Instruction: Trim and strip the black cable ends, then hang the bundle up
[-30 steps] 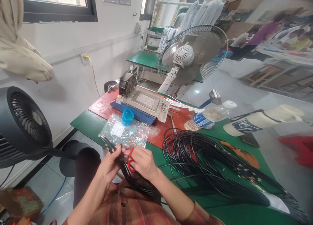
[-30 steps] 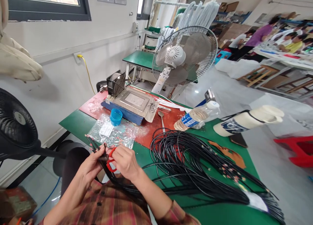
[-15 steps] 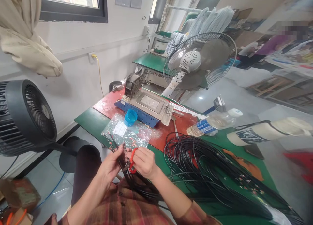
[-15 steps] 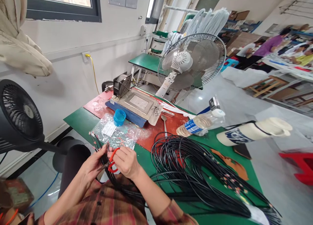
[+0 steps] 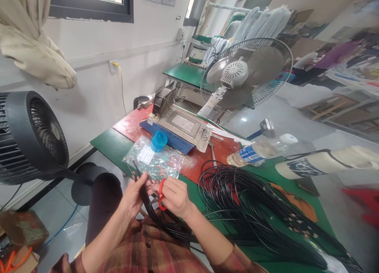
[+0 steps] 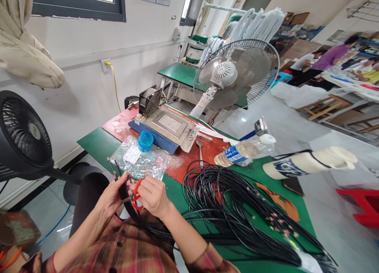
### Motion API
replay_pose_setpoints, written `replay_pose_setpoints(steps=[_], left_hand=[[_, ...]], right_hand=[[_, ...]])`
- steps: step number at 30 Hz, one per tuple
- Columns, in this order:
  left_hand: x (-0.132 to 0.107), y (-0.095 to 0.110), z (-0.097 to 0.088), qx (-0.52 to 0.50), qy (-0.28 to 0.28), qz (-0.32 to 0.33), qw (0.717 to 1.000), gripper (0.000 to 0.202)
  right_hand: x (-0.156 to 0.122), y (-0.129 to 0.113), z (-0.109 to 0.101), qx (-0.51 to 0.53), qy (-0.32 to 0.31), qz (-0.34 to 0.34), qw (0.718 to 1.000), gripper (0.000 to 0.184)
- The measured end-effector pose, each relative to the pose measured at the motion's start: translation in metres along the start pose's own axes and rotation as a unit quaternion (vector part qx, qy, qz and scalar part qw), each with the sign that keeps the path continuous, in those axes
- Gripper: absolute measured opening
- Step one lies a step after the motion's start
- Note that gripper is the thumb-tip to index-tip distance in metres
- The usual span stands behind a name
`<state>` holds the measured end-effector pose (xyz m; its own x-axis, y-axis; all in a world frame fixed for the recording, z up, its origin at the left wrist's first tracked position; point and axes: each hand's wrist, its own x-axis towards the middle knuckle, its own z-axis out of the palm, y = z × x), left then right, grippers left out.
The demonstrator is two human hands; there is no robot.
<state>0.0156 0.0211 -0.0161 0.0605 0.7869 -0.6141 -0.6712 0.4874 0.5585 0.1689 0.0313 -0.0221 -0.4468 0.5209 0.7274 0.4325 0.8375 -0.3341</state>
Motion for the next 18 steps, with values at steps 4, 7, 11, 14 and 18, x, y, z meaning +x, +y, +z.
replay_pose_setpoints(steps=[4,7,11,14,18], left_hand=[[0.0,0.002,-0.004,0.009,-0.008,0.02,1.0,0.027],[-0.002,0.002,-0.01,-0.008,-0.057,0.04,0.998,0.026],[-0.008,0.002,-0.02,-0.052,-0.09,0.022,0.994,0.027],[-0.013,0.001,-0.028,-0.055,-0.073,0.007,0.996,0.033],[-0.016,-0.002,-0.039,-0.029,-0.041,-0.005,0.999,0.038]], right_hand=[[0.019,0.014,-0.008,0.097,0.07,0.183,0.976,0.009],[0.041,0.039,-0.012,0.132,0.124,0.336,0.924,0.014],[0.066,0.074,-0.009,0.142,0.14,0.419,0.886,0.028],[0.075,0.089,-0.002,0.092,0.11,0.419,0.897,0.028],[0.078,0.098,0.007,-0.019,0.051,0.419,0.906,0.028]])
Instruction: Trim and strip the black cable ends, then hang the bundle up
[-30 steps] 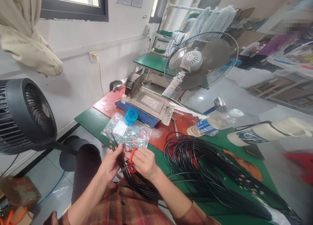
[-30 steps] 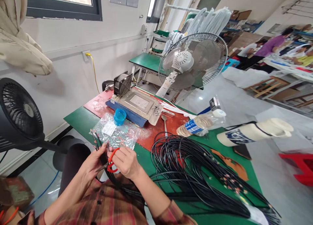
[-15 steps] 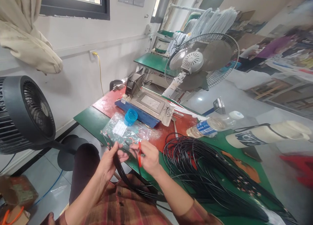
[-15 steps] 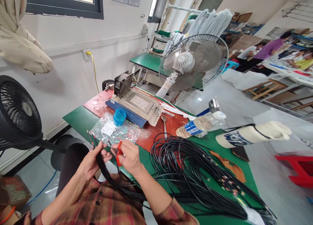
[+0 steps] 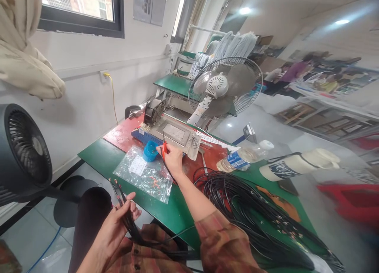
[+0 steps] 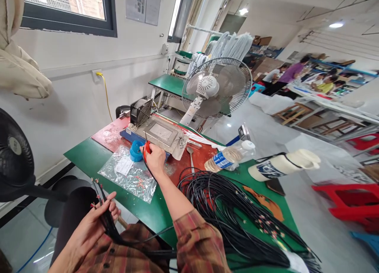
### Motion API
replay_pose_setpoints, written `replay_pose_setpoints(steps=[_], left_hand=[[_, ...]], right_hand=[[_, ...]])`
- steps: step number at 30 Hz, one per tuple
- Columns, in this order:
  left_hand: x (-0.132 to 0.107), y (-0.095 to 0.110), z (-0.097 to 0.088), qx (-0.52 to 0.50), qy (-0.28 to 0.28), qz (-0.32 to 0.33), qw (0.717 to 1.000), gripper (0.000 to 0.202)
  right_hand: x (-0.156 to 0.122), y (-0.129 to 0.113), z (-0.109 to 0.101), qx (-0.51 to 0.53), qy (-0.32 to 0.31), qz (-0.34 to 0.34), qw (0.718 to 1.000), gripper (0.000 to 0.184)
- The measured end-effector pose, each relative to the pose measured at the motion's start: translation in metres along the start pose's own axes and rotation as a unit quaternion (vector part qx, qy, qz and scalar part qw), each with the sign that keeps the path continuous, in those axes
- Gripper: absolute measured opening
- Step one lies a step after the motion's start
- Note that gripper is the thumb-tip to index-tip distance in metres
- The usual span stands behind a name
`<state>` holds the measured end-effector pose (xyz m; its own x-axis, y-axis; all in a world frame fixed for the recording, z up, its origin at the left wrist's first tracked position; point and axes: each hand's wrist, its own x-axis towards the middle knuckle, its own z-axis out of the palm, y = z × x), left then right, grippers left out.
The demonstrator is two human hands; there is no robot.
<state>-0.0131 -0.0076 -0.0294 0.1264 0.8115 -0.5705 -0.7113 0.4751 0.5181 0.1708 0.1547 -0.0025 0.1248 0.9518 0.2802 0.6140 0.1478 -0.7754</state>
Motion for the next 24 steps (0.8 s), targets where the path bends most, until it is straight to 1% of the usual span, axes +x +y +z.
replay_pose_setpoints(steps=[2,4,6,8,14,20,24], left_hand=[[-0.001,-0.001,-0.004,0.003,0.011,0.0,1.0,0.039],[-0.001,-0.001,-0.005,0.012,0.038,-0.002,0.999,0.039],[-0.002,-0.001,-0.005,0.025,0.065,-0.007,0.998,0.038],[-0.002,0.0,-0.004,0.032,0.073,-0.012,0.997,0.036],[-0.001,0.0,-0.004,0.038,0.098,-0.015,0.994,0.025],[0.003,-0.006,-0.009,0.007,0.102,-0.001,0.995,0.019],[0.002,-0.007,-0.008,-0.001,0.096,-0.001,0.995,0.018]], right_hand=[[0.001,0.001,0.003,-0.051,0.001,0.001,0.999,0.029],[0.002,0.001,0.005,-0.083,0.003,0.0,0.997,0.031],[0.002,0.002,0.006,-0.102,0.003,-0.001,0.995,0.033],[0.002,0.004,0.008,-0.111,0.003,-0.001,0.994,0.035],[0.004,0.009,0.011,-0.113,0.006,0.0,0.994,0.034],[0.004,0.011,0.012,-0.101,0.007,0.008,0.995,0.033],[0.001,0.005,0.005,-0.07,0.007,0.004,0.998,0.033]])
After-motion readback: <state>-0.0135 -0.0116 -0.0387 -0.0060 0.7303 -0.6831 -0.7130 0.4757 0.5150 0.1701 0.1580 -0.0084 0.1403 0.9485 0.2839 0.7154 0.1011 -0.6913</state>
